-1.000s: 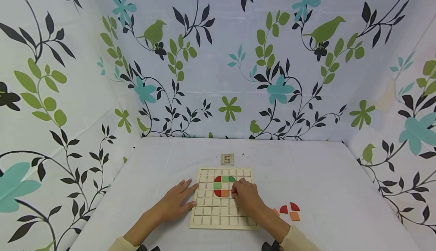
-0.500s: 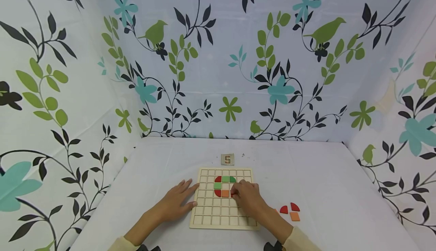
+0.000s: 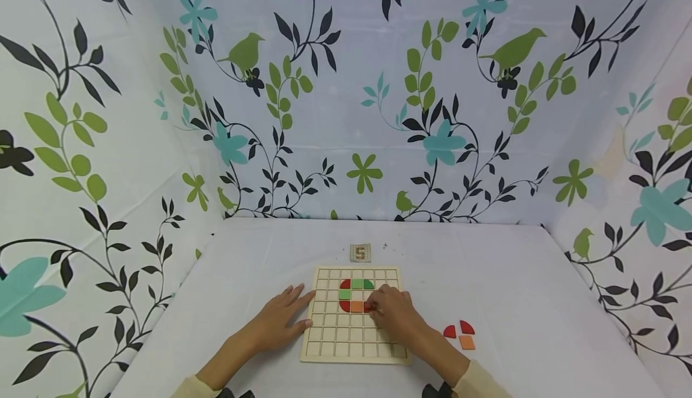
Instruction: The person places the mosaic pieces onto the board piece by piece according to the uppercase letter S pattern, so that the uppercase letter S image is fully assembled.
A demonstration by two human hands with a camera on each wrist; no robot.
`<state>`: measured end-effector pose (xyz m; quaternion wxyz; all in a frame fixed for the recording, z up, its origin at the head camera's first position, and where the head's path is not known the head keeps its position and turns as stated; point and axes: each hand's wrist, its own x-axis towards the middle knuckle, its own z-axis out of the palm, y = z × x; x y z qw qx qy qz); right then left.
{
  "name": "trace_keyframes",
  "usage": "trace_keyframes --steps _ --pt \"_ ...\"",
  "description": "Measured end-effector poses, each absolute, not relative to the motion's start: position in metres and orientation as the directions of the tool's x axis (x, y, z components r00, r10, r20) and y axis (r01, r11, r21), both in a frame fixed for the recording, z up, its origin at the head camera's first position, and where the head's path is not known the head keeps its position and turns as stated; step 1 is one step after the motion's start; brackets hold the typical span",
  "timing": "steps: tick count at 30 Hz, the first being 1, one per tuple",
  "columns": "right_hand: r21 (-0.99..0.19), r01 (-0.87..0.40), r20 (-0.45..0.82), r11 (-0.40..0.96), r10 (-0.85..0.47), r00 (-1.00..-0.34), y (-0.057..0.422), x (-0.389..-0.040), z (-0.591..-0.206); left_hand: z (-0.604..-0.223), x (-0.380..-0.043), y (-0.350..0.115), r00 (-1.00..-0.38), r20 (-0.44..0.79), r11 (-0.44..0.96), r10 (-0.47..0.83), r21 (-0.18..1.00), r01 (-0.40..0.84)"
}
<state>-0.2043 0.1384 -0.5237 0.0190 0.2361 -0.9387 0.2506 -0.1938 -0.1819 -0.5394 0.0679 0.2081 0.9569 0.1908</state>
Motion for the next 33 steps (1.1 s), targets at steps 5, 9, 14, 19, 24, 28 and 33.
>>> trace_keyframes --steps 5,9,14,19,24,28,33 --pt "-0.507 -0.382 0.131 0.773 -0.37 -0.92 0.164 -0.202 -0.514 -0.539 -0.194 -0.181 -0.904 -0.056 0.842 0.423 0.393 0.369" --pt "-0.528 -0.36 0.139 0.77 -0.339 -0.93 0.201 -0.197 -0.507 -0.539 -0.194 -0.182 -0.905 -0.063 0.843 0.42 0.396 0.363" --pt "-0.554 -0.243 0.003 0.797 -0.29 -0.957 0.248 -0.185 -0.496 -0.541 -0.195 -0.182 -0.905 -0.064 0.844 0.42 0.394 0.364" --pt "-0.569 -0.139 -0.14 0.81 -0.262 -0.955 0.283 -0.168 -0.496 -0.541 -0.193 -0.182 -0.903 -0.075 0.845 0.422 0.394 0.362" --pt "-0.507 -0.274 -0.07 0.817 -0.356 -0.932 0.301 -0.155 -0.511 -0.543 -0.192 -0.182 -0.903 -0.067 0.846 0.424 0.385 0.368" --pt "-0.495 -0.289 -0.021 0.819 -0.344 -0.939 0.303 -0.152 -0.52 -0.543 -0.193 -0.182 -0.904 -0.063 0.846 0.423 0.384 0.369" --pt "-0.502 -0.218 -0.019 0.837 -0.263 -0.965 0.304 -0.149 -0.521 -0.543 -0.195 -0.182 -0.902 -0.064 0.84 0.428 0.396 0.37"
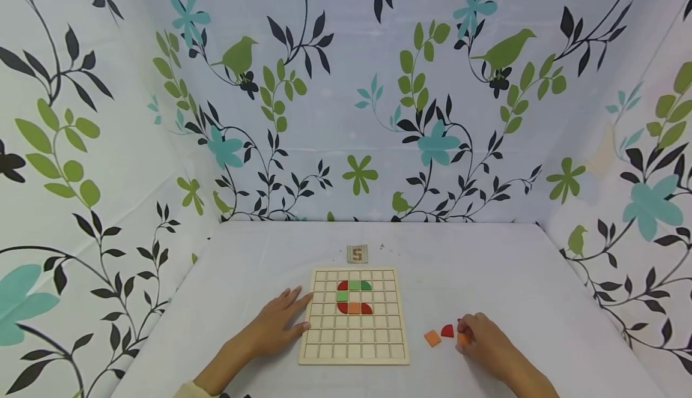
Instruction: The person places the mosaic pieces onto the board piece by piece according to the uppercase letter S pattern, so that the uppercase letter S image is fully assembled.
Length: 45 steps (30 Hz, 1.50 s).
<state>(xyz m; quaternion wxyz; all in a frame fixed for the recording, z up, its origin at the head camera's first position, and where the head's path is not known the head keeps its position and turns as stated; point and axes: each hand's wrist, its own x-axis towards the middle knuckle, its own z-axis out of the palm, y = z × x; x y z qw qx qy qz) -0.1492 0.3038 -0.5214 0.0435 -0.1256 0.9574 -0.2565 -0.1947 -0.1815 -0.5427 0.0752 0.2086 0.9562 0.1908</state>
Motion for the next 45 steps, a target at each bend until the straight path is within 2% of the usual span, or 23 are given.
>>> trace_keyframes --steps 9,14,20,30,37,45 --pt "-0.505 -0.282 0.05 0.816 -0.299 -0.953 0.307 -0.148 -0.528 -0.544 -0.194 -0.182 -0.902 -0.074 0.84 0.426 0.402 0.364" --pt "-0.515 -0.247 0.073 0.82 -0.246 -0.967 0.304 -0.149 -0.53 -0.543 -0.195 -0.182 -0.901 -0.061 0.838 0.429 0.399 0.372" --pt "-0.474 -0.184 0.06 0.861 -0.177 -0.982 0.307 -0.159 -0.525 -0.542 -0.194 -0.181 -0.9 -0.05 0.834 0.433 0.401 0.379" --pt "-0.456 -0.198 0.077 0.867 -0.183 -0.98 0.309 -0.186 -0.514 -0.541 -0.195 -0.181 -0.898 -0.055 0.835 0.437 0.395 0.383" --pt "-0.486 -0.209 0.051 0.849 -0.211 -0.976 0.268 -0.209 -0.516 -0.541 -0.196 -0.182 -0.9 -0.046 0.834 0.434 0.398 0.382" --pt "-0.541 -0.313 0.13 0.78 -0.29 -0.948 0.196 -0.21 -0.521 -0.544 -0.197 -0.183 -0.901 -0.059 0.838 0.43 0.398 0.374"
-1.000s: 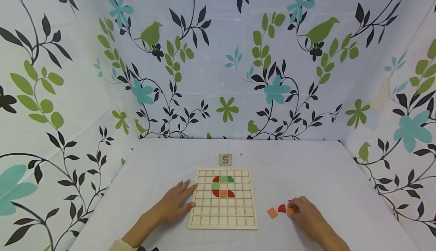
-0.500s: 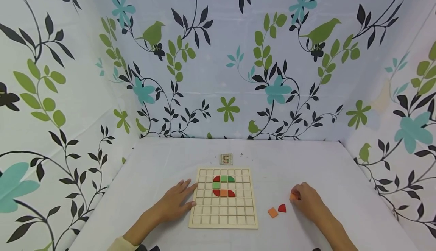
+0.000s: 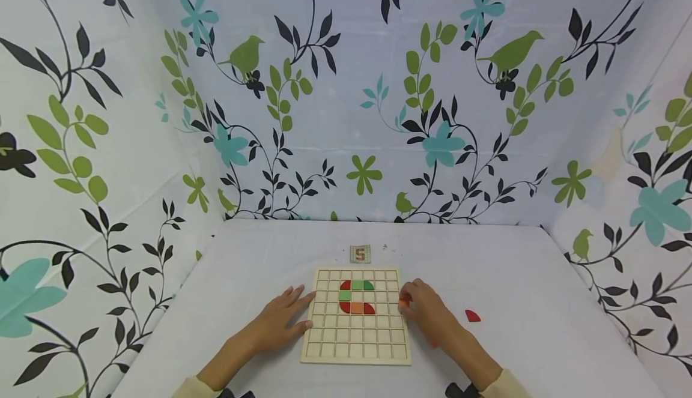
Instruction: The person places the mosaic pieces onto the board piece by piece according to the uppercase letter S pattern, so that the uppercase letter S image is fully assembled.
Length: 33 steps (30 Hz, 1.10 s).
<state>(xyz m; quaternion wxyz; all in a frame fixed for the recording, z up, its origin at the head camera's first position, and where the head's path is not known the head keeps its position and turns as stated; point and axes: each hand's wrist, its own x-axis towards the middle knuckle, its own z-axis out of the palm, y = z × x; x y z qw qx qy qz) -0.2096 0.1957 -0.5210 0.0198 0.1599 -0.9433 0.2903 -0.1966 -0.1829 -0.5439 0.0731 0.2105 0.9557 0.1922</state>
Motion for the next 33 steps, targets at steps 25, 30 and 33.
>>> trace_keyframes --steps 25,30,33 --pt "-0.413 -0.702 0.369 0.58 -0.599 -0.711 0.15 -0.187 -0.536 -0.544 -0.195 -0.182 -0.903 -0.065 0.84 0.425 0.399 0.367" --pt "-0.414 -0.72 0.389 0.558 -0.606 -0.694 0.149 -0.19 -0.54 -0.542 -0.195 -0.182 -0.903 -0.067 0.84 0.423 0.402 0.364" --pt "-0.419 -0.709 0.368 0.567 -0.608 -0.704 0.149 -0.191 -0.54 -0.541 -0.195 -0.182 -0.904 -0.071 0.84 0.422 0.407 0.36"
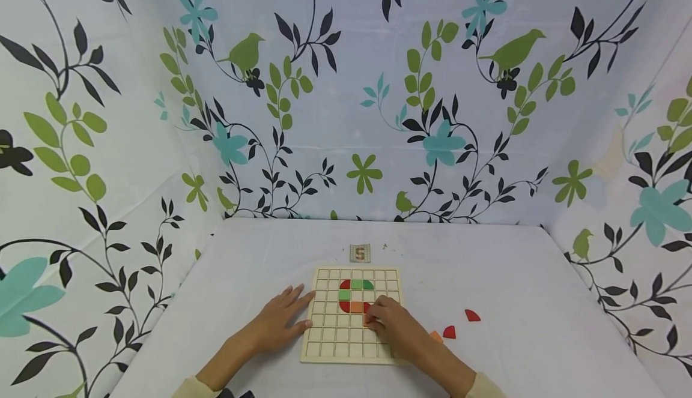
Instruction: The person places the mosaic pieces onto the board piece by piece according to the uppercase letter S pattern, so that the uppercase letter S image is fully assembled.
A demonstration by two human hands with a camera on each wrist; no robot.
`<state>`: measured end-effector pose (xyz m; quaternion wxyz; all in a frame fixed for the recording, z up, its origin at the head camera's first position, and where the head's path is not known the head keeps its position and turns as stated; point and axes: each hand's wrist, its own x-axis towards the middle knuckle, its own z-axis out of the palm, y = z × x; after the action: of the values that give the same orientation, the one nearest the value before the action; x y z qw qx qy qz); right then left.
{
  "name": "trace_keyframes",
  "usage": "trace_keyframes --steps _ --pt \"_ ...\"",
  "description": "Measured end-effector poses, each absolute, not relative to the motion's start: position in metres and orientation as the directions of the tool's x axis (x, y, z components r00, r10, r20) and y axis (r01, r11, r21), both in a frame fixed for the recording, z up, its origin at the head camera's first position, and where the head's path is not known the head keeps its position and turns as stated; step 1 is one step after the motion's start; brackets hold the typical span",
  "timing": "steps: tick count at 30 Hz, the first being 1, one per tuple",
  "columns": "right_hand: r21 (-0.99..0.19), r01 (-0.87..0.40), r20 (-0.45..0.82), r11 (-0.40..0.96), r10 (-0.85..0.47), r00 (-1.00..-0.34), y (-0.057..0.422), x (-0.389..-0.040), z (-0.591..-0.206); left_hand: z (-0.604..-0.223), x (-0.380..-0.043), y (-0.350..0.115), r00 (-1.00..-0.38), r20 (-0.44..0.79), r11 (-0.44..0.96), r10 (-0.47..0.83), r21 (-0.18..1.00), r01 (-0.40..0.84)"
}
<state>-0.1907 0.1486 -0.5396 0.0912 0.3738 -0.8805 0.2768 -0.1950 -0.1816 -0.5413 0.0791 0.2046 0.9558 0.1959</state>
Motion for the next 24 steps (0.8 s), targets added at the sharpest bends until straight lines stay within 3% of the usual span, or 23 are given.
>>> trace_keyframes --steps 8,16,24 --pt "-0.431 -0.698 0.354 0.572 -0.605 -0.713 0.15 -0.188 -0.536 -0.542 -0.196 -0.181 -0.901 -0.069 0.832 0.429 0.417 0.364" --pt "-0.432 -0.497 0.174 0.752 -0.471 -0.865 0.18 -0.191 -0.515 -0.543 -0.196 -0.182 -0.9 -0.066 0.833 0.432 0.413 0.369" --pt "-0.418 -0.349 0.103 0.839 -0.338 -0.935 0.249 -0.198 -0.496 -0.54 -0.196 -0.181 -0.901 -0.072 0.832 0.428 0.421 0.361"
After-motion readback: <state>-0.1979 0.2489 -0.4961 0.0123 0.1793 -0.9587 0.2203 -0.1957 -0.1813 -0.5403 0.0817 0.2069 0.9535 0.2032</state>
